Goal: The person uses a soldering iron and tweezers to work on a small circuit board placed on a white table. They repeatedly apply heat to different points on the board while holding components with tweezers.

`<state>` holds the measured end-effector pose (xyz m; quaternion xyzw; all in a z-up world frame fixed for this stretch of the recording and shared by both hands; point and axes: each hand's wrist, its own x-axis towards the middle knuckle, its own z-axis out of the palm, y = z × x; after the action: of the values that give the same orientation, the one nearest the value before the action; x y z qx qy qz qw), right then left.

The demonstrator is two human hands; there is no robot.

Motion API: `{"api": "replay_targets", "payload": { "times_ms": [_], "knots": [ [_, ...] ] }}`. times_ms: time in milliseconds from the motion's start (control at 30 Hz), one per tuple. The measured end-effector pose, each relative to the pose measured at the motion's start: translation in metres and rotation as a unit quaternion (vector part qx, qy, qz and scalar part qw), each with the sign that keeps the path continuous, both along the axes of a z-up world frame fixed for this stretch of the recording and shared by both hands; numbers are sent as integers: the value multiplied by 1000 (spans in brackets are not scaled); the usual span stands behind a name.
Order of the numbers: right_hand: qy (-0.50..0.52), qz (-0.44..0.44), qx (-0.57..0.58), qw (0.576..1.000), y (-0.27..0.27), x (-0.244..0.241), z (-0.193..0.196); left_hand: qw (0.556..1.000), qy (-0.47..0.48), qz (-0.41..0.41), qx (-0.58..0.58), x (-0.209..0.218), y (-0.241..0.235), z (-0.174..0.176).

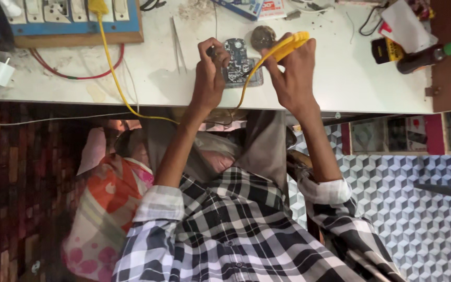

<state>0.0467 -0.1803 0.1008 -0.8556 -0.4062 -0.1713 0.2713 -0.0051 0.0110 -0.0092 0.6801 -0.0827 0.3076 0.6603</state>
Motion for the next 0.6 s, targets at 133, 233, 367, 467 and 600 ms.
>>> {"api": "replay_targets", "payload": {
  "times_ms": [133,233,367,467,600],
  "knots": [
    [137,-26,129,982,5,-7,-6,1000,14,14,9,-2,-1,-2],
    [2,-56,91,994,3,-10,-13,1000,21,7,8,0,0,-2],
    [166,-119,221,954,-13,-20,-34,999,26,-9,-23,2,-1,-6],
    [169,-111,388,899,-26,-26,-60,999,26,16,-23,6,4,-12],
    [280,-141,569,760,-45,-27,-99,999,12,20,-43,10,7,-19]
  ]
}}
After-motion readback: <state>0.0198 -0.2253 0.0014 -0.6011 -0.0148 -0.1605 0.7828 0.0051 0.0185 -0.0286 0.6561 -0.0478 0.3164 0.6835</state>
